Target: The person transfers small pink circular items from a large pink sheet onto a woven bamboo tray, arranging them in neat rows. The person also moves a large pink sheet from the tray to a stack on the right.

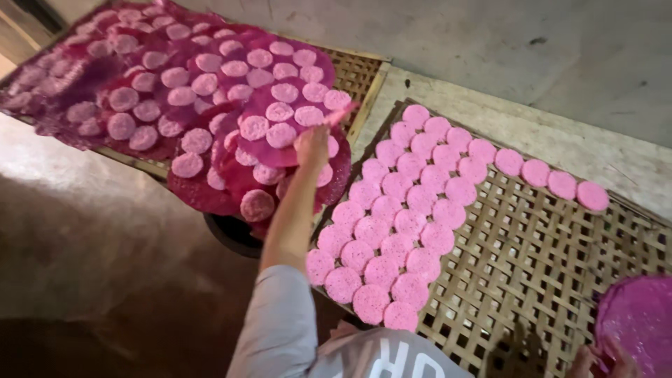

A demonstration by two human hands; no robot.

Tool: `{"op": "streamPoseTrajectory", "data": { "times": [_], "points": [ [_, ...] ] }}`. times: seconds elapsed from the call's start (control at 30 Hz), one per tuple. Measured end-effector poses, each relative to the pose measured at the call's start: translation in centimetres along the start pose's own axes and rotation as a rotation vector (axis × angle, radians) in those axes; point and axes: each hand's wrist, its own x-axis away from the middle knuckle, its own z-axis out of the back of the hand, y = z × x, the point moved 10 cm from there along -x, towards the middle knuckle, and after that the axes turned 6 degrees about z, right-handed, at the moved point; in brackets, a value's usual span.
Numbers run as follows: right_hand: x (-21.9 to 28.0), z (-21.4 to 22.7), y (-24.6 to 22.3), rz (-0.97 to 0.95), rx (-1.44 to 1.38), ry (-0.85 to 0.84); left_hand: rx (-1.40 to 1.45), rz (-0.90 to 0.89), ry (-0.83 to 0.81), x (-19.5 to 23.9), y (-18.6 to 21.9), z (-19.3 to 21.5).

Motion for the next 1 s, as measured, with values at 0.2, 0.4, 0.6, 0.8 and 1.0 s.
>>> {"op": "streamPoseTrajectory", "data": {
  "times": [0.2,0.4,0.6,0.8,1.0],
  "points": [
    [-0.1,1.6,0.2,0.001,-0.366,0.171,0.153,-0.210,-0.151,6.7,4.0,3.7],
    [-1.7,-7.8,-6.1,-0.352,-0.886,-0.188,0.066,-0.510,-0.544,29.2,8.7,-1.3],
    [-5.2,-15.8,-24.0,0.246,-0.661,-0.632,-0.027,-0.381,-0.702,31.6,10.1,-2.8],
    [-1.5,-19.2,-33.6,0.737,-0.186,-0.853,0.085,-0.489,-0.298,26.8,10.4,-0.6],
    [-2.0,-21.2,-32.5,0.820,-0.093,-0.603,-0.032,-0.543,-0.052,21.8,10.2,-2.6]
  ]
}}
